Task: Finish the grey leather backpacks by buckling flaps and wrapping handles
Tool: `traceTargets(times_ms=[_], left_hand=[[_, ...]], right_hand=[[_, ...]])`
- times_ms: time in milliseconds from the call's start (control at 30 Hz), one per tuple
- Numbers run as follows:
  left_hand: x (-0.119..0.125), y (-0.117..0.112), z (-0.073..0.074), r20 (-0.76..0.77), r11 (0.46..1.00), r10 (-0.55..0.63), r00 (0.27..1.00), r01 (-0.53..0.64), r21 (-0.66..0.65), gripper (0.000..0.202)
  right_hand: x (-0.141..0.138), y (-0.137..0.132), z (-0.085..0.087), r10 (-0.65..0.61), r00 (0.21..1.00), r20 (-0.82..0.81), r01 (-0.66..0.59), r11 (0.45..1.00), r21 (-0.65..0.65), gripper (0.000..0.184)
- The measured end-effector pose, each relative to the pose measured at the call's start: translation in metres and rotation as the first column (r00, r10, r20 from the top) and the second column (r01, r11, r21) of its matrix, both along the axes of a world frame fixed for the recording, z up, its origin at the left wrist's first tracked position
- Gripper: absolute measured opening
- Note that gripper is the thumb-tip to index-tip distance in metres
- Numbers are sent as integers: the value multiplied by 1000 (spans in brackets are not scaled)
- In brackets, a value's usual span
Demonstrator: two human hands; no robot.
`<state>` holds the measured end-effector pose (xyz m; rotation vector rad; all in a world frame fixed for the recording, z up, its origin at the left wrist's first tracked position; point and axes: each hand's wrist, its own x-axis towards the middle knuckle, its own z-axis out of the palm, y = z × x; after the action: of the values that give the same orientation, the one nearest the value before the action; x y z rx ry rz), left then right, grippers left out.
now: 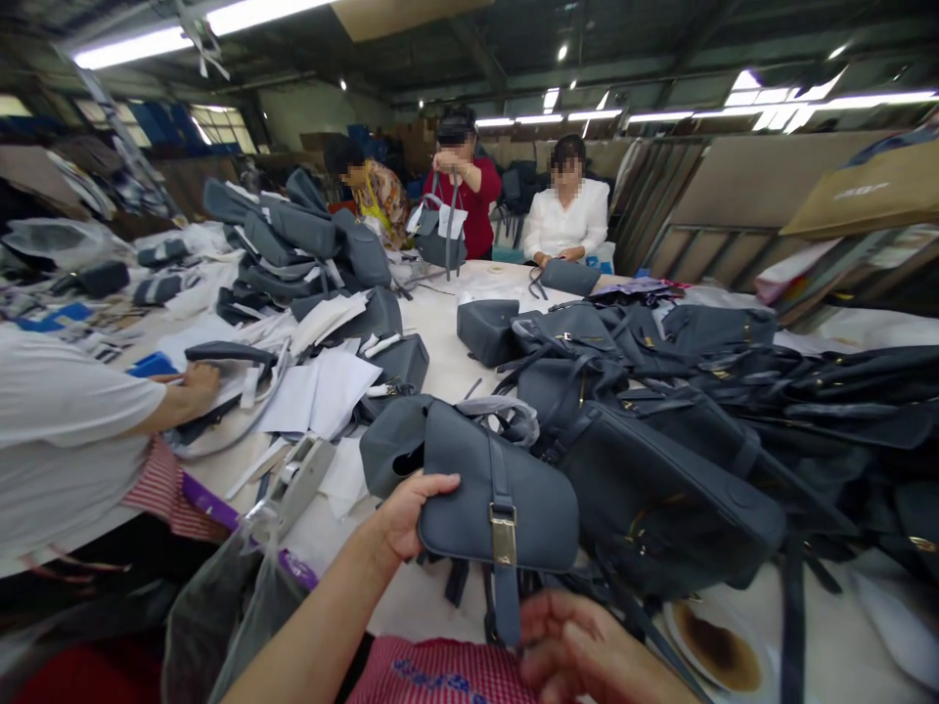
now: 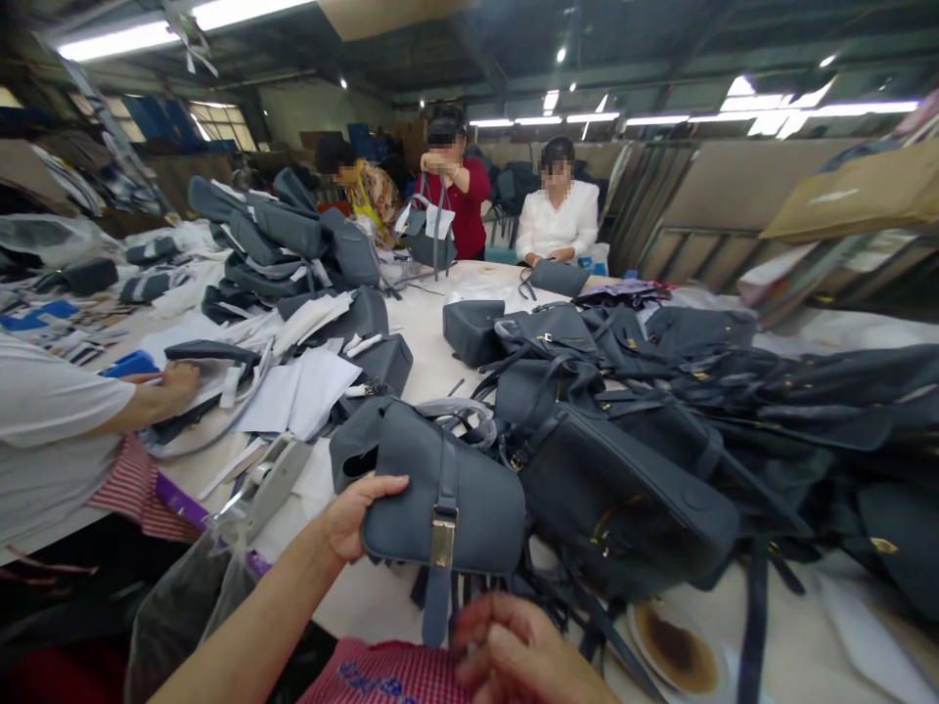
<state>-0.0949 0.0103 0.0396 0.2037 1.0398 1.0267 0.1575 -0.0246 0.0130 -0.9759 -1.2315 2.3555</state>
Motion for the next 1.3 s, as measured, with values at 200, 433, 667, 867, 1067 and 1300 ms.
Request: traceTargets(times_ms=[200, 433, 667, 867, 1067, 1300], left_hand=[[0, -5, 11, -181, 993, -38, 983, 56, 99, 24], [-18, -60, 27, -865, 831, 486, 123, 242, 501, 12], [-12, -103, 32, -885, 729, 465, -29, 580, 364, 14], [8, -96, 32, -812, 679, 579, -76, 595, 429, 30], [37, -84, 35, -828, 671, 557, 62, 553, 493, 15], [47, -71, 25, -860, 736, 506, -60, 550, 395, 17]], right_hand=[[-41, 21, 10, -595, 788, -160, 534, 789, -302, 47], [-69, 21, 32, -635, 764, -117, 580, 754, -309, 55], [-67, 28, 41, -678, 728, -99, 615, 710, -343, 46], [-66, 25, 42, -635, 764, -114, 570, 748, -339, 57], [-68, 18, 54, -588, 800, -121, 535, 790, -301, 57], [-74, 16, 48, -563, 815, -139, 513, 812, -279, 56]])
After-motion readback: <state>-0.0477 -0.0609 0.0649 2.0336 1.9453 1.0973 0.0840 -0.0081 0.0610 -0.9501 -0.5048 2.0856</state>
